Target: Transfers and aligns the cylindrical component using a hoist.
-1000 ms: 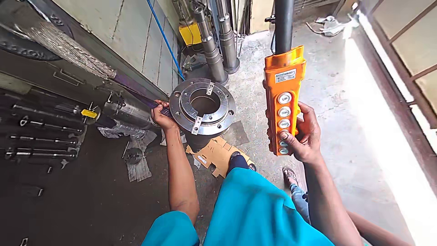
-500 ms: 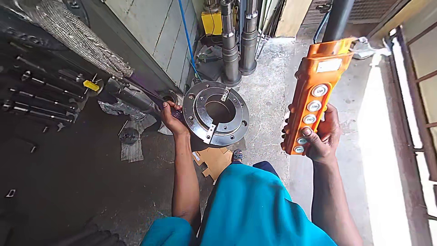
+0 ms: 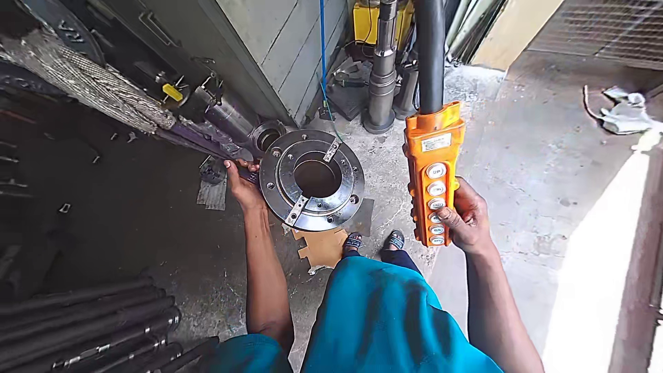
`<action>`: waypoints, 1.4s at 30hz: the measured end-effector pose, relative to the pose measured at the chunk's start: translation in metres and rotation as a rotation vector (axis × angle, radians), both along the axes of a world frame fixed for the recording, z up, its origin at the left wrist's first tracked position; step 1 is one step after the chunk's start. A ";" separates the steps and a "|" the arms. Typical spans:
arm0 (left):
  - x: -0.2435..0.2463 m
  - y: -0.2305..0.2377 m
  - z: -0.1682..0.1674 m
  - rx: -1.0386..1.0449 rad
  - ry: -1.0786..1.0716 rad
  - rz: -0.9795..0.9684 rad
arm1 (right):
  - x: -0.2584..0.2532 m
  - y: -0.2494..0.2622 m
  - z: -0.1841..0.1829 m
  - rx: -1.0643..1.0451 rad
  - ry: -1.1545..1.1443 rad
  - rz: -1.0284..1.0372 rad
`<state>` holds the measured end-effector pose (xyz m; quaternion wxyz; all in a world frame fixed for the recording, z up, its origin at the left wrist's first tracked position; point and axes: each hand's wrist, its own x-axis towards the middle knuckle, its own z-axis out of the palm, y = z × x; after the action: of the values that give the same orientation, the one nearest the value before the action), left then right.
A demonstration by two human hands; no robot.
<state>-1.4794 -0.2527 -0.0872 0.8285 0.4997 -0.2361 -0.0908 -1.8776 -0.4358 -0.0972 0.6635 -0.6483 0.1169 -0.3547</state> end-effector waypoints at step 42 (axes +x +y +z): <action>-0.011 -0.075 -0.021 0.292 0.183 0.579 | 0.025 -0.299 0.013 -0.037 0.077 0.156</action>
<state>-1.4907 -0.3279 -0.1081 0.7573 0.6492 0.0063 0.0709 -1.8521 -0.7348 -0.0841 0.6719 -0.6808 0.0850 -0.2788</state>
